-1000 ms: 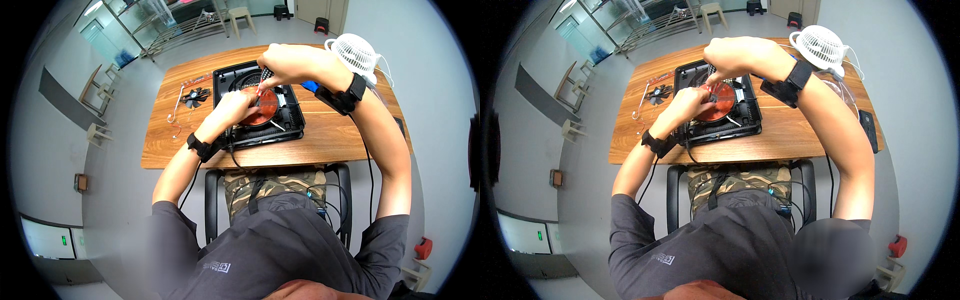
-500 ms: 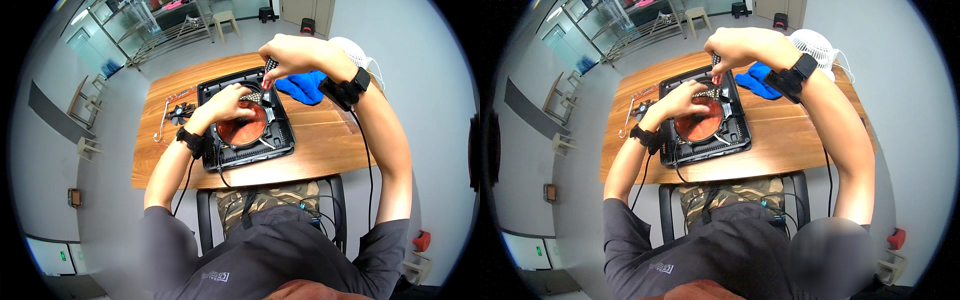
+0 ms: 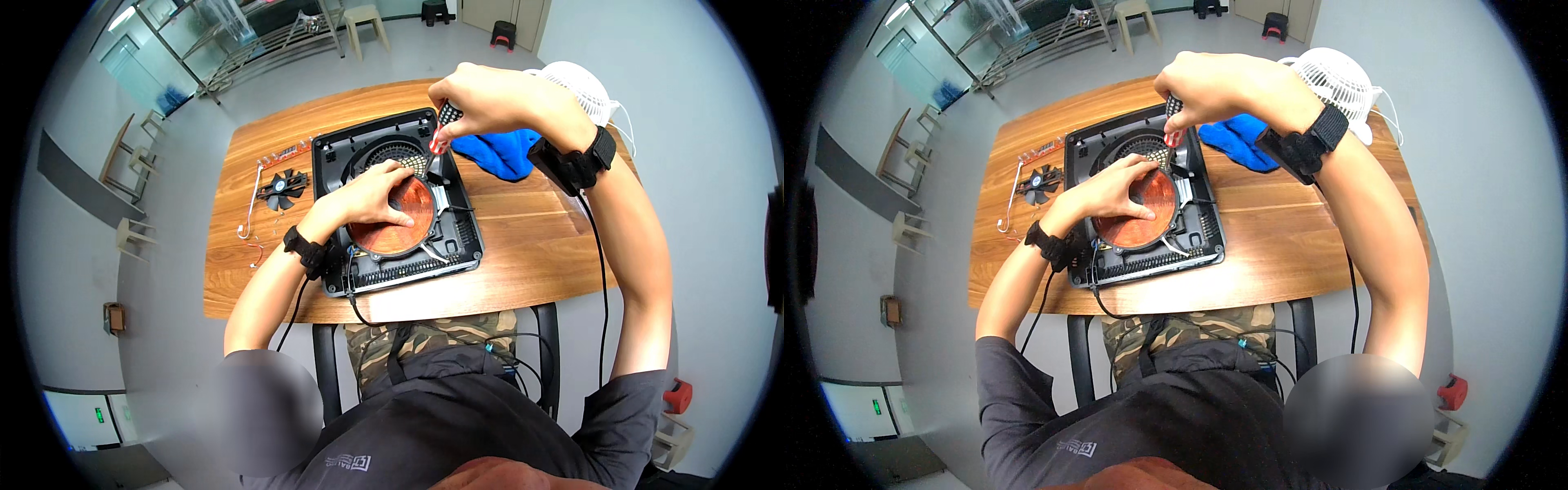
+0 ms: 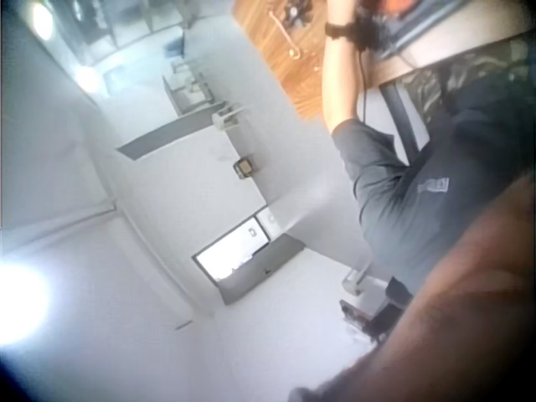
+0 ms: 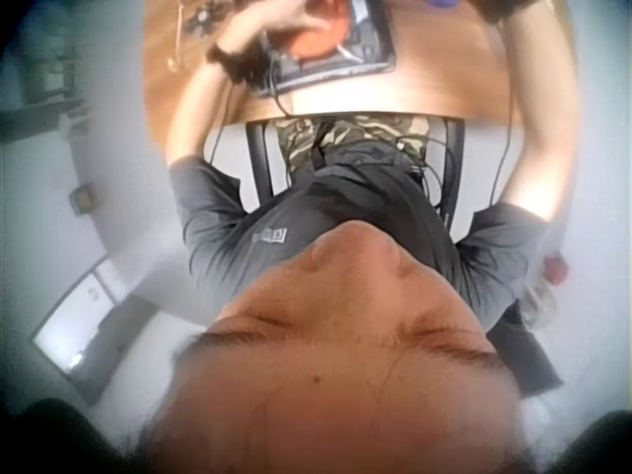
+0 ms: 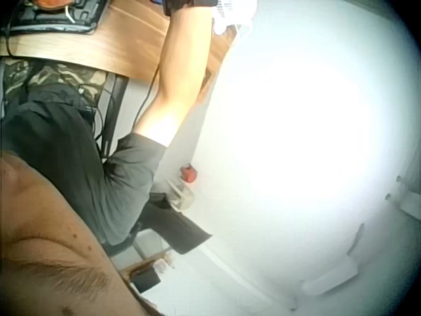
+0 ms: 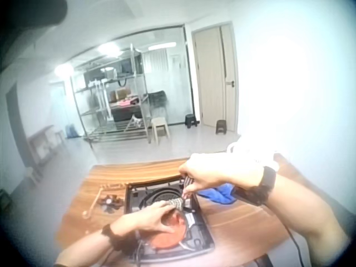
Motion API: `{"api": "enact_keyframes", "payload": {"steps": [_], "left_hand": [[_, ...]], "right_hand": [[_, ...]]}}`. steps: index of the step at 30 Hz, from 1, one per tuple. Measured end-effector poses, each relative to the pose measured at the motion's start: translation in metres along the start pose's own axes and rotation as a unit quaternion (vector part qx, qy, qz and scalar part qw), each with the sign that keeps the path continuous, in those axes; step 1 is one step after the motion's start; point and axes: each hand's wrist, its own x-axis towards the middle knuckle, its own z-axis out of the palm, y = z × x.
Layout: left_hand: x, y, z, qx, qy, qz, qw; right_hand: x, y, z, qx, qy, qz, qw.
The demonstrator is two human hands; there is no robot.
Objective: The person uses a screwdriver to remove screws from a disassembled electronic device on a wooden table. They remove a copper-colored circular component, place it aside, and continue unscrewing parts of the device's internal mechanism.
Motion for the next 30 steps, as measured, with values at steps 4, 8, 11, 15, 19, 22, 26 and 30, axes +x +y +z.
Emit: {"api": "enact_keyframes", "payload": {"steps": [4, 8, 11, 15, 19, 22, 26, 30], "left_hand": [[0.001, 0.007, -0.006, 0.003, -0.015, -0.006, 1.000], [0.002, 0.007, -0.006, 0.007, -0.016, -0.005, 1.000], [0.002, 0.001, -0.001, 0.017, -0.001, 0.010, 1.000], [0.002, 0.003, -0.002, 0.021, -0.001, 0.005, 1.000], [0.003, 0.006, -0.005, 0.017, -0.014, -0.006, 1.000], [0.003, 0.006, -0.005, 0.021, -0.016, -0.006, 1.000], [0.003, 0.004, -0.003, 0.035, 0.000, 0.015, 0.999], [0.003, 0.003, -0.003, 0.021, -0.008, 0.006, 1.000]], "right_hand": [[0.005, -0.002, 0.001, -0.001, -0.012, -0.002, 1.000], [0.010, 0.002, 0.008, -0.006, -0.011, -0.007, 1.000], [0.013, 0.002, 0.009, -0.003, -0.025, 0.003, 1.000], [0.016, 0.000, 0.010, -0.001, -0.033, 0.012, 0.999], [0.020, -0.002, 0.012, -0.005, -0.035, 0.014, 0.999], [0.025, -0.003, 0.012, -0.019, -0.045, 0.028, 0.998], [0.038, -0.010, 0.012, -0.069, -0.080, 0.067, 0.992], [0.046, -0.035, -0.005, -0.062, -0.149, 0.119, 0.980]]}}
